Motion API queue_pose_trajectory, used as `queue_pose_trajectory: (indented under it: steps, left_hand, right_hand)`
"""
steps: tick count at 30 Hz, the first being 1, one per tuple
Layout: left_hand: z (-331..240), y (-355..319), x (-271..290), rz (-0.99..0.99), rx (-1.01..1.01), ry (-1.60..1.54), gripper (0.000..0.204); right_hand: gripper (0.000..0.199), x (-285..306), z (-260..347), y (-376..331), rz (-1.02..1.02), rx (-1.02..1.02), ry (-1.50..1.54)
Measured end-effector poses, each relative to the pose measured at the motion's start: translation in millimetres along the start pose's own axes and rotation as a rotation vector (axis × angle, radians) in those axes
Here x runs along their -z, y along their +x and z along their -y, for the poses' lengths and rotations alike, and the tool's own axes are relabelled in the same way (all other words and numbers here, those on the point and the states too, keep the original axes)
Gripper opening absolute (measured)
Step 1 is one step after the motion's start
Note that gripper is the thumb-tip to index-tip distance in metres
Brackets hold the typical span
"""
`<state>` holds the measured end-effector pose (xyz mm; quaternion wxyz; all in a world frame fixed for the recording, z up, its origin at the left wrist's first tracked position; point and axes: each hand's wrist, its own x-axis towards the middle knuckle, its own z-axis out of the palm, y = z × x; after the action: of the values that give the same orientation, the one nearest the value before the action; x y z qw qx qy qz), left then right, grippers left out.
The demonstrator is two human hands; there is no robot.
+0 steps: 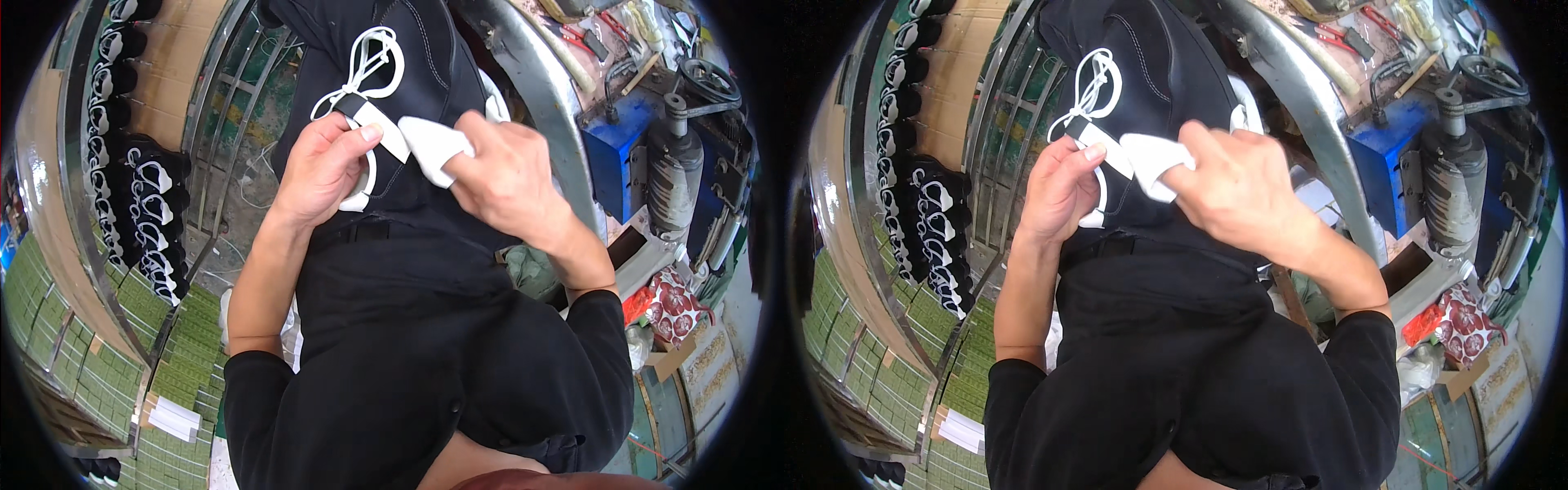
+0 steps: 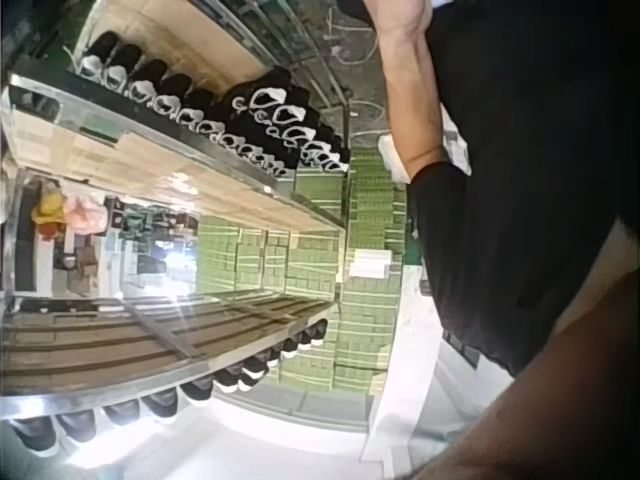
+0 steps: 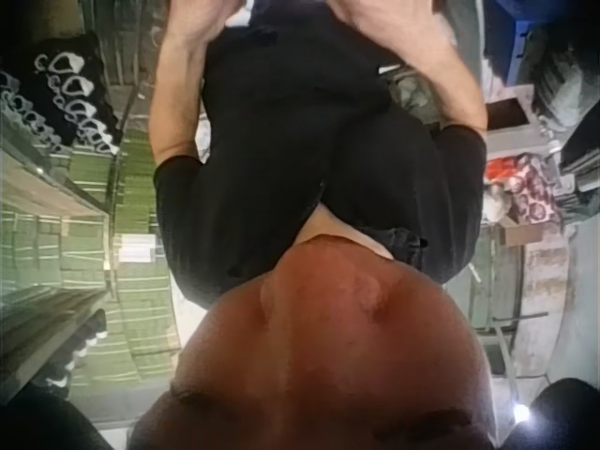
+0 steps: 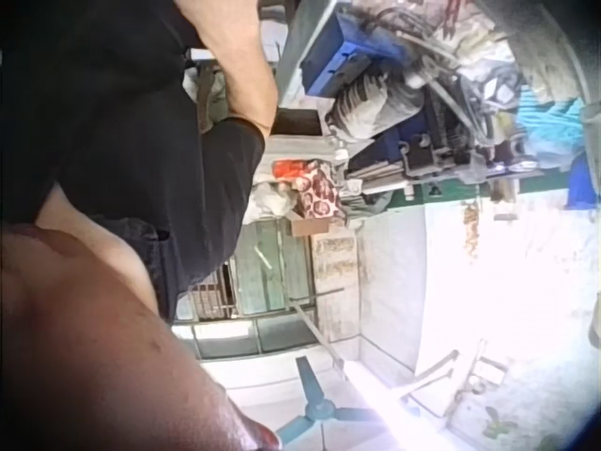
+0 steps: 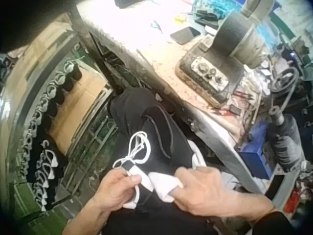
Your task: The person picks up a black sneaker with white laces and a white sole, inspects it, and then wipes the upper surface with a white cloth. The person handles the shoe one at a time, turning it to clean different areas.
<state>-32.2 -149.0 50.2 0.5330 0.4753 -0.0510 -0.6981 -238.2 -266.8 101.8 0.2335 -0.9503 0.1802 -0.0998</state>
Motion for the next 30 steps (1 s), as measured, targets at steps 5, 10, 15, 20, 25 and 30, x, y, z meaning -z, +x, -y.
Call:
queue_pose_trajectory:
  steps: [5,10,15,20,25,30]
  left_hand:
    - [0.3,2.5,-3.1,-0.030,-0.031,0.014,0.016]
    - [3.3,6.5,4.6,-0.007,-0.037,0.049,0.016]
    - [6.1,2.4,2.1,-0.016,-0.042,0.058,0.016]
    - [0.5,0.7,-0.7,-0.047,-0.012,0.053,0.014]
    - [3.5,0.3,-0.8,-0.029,-0.037,0.043,0.014]
    - [2.1,2.4,9.8,0.002,0.006,0.058,0.016]
  right_hand:
    - [0.018,-0.6,-0.4,3.3,0.005,-0.017,-0.013]
    - [0.016,-0.8,-3.5,6.9,-0.029,-0.007,-0.019]
    - [0.016,-1.8,-6.1,7.5,-0.035,-0.020,-0.062]
    - [0.016,-3.9,-11.6,9.5,-0.064,-0.060,-0.078]
    - [0.016,-2.2,-12.0,9.6,-0.042,-0.060,-0.088]
    - [0.023,-8.5,-12.8,7.2,-0.098,-0.095,-0.058]
